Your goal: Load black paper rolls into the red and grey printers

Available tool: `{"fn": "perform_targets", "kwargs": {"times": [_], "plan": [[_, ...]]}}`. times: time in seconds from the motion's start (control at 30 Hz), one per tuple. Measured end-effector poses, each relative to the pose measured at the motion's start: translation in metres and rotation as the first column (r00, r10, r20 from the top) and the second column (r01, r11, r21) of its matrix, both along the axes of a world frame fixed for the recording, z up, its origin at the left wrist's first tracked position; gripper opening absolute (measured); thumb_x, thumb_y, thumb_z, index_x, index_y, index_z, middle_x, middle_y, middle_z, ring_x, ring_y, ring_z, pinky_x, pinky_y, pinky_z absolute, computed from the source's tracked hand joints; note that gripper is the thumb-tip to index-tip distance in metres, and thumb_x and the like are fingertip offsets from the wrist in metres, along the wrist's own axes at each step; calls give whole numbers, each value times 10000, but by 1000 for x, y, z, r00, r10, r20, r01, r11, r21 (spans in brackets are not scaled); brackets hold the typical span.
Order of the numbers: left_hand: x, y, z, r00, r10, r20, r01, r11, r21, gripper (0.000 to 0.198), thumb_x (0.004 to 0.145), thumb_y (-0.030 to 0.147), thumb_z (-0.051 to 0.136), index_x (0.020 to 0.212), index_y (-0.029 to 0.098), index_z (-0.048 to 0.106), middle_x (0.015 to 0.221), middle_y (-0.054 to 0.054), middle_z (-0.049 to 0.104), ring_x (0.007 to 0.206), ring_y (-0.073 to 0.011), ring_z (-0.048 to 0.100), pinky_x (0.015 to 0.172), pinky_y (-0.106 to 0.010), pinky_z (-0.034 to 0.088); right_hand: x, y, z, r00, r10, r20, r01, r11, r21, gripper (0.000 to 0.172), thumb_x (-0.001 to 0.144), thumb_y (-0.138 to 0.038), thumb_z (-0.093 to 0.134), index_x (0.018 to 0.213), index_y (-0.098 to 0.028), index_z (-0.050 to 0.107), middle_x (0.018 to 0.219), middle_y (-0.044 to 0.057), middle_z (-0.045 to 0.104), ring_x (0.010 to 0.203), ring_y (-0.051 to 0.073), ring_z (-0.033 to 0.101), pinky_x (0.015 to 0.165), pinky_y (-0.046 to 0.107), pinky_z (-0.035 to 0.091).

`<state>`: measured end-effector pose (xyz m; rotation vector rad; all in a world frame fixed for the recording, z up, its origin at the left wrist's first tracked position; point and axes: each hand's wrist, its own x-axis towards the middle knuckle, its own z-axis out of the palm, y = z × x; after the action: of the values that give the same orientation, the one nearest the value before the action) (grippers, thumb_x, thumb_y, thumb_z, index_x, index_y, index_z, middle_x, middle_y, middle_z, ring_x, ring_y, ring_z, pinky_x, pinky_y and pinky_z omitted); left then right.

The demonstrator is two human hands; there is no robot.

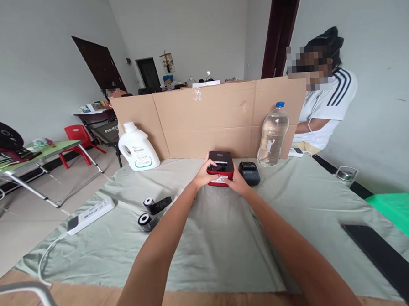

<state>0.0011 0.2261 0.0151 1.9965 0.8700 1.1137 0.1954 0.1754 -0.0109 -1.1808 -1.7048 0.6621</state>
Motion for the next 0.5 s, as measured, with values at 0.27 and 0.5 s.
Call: {"fn": "perform_targets", "kwargs": {"times": [0.27, 0.5], "plan": [[-3, 15, -3, 998, -19, -60, 17, 999, -36, 339, 652, 326, 789, 918, 214, 611, 1639, -164, 394, 1608, -354, 218, 1282, -546, 203, 2, 1, 11, 984, -99, 150, 100, 995, 0, 748, 829, -226, 592, 1533, -156, 351, 1521, 165, 539, 1385, 267, 526, 1188, 403, 399], [-11, -69, 2, 937, 302, -178, -257, 937, 235, 222, 791, 157, 692, 969, 214, 572, 1659, -148, 373, 1634, -361, 95, 1293, -634, 160, 33, -4, 16, 634, -625, 455, 718, 695, -45, 983, 806, -454, 713, 1590, -70, 261, 1516, 358, 430, 1419, 495, 408, 1145, 642, 330]]}}
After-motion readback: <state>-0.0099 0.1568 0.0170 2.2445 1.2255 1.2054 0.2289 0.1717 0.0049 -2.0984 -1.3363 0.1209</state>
